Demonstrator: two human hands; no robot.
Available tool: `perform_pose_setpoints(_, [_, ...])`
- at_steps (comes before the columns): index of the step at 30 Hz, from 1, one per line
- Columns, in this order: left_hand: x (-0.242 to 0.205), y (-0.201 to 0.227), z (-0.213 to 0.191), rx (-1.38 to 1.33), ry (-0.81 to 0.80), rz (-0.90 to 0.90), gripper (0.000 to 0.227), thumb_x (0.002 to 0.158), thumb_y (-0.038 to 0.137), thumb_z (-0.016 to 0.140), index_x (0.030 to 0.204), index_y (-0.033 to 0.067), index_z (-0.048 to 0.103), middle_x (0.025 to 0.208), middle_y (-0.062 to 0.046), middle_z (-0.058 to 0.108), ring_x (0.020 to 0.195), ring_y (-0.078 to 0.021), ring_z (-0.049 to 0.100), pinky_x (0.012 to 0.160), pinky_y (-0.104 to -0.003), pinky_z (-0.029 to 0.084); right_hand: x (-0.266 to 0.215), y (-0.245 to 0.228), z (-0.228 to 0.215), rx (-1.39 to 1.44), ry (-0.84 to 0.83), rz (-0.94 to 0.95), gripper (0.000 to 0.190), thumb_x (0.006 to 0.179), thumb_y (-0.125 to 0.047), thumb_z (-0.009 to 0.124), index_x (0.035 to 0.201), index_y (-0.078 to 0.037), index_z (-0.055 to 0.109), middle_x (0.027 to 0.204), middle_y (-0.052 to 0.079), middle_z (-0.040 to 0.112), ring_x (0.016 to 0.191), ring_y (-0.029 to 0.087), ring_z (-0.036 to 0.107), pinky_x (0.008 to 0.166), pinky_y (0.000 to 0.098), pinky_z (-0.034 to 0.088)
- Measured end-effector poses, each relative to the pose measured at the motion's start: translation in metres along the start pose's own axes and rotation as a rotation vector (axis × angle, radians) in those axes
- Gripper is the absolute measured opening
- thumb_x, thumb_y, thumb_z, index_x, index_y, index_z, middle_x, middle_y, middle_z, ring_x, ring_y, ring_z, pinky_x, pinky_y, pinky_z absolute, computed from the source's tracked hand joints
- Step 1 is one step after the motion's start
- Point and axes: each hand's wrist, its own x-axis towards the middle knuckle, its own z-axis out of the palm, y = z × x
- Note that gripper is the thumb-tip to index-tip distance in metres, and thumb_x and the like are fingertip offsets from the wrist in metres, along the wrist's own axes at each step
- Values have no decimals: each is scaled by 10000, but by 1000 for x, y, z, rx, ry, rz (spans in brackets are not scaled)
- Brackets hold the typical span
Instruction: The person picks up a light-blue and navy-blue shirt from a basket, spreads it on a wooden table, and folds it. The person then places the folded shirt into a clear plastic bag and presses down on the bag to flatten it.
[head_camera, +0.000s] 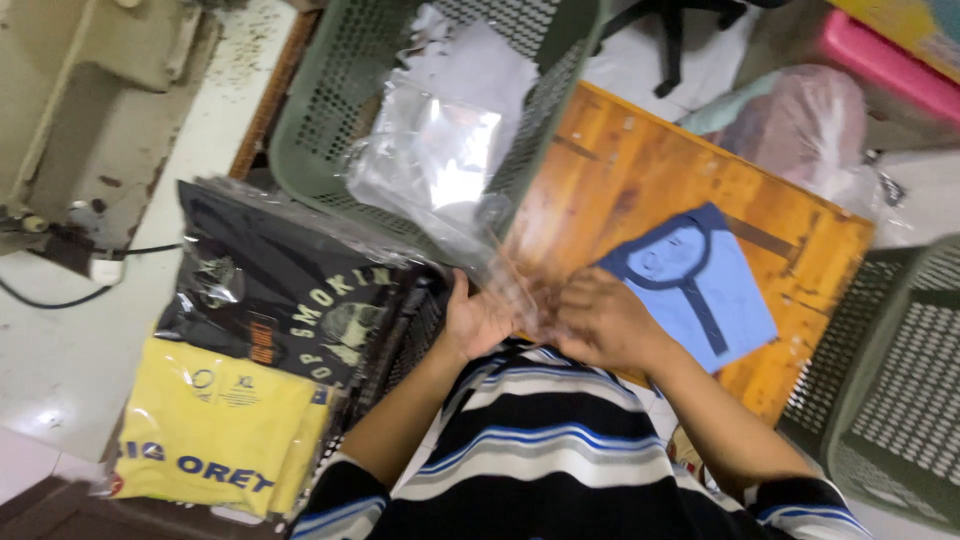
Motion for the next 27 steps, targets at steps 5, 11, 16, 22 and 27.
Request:
perform_pose_setpoints(5, [47,-69,-7,-190,-398,-219,831,606,774,456,1255,255,436,1410,-125,234,1251,-395,260,1003,-569,191,-102,-20,-27,-160,-83,43,154,694,-184,587,577,-101,531,706,31,587,834,202,587,870,417,350])
perform_pose_setpoints(11, [47,-153,46,-279,10,184,573,612,661,574,764,111,619,788,-61,599,856,-287,545,799,-425,430,-241,32,-36,-531,62,225,75,707,-197,608,729,-127,621,841,21,622,1036,222,543,919,449,360])
perform_pose_setpoints(16, [29,-158,4,50,27,76,746,633,638,513,1139,93,461,1194,-245,439,1116,-423,418,952,-556,298,-316,47,-43,-696,333,300,82,827,-212,601,797,-162,658,960,15,645,1059,272,544,876,381,406])
perform_pose_setpoints(22, [45,-177,-20,233,119,145,784,626,682,452,1156,105,418,1216,-252,451,1100,-437,453,898,-605,357,-390,75,-15,-678,417,438,64,798,-209,656,795,-145,665,980,39,639,1075,274,537,885,356,428])
perform_pose_setpoints(27, [89,-204,-51,788,353,247,478,740,132,680,1155,112,443,982,-73,602,849,-270,634,723,-435,553,-416,85,-2,-602,433,548,38,782,-100,658,802,-69,665,1007,95,624,1103,304,512,912,325,437])
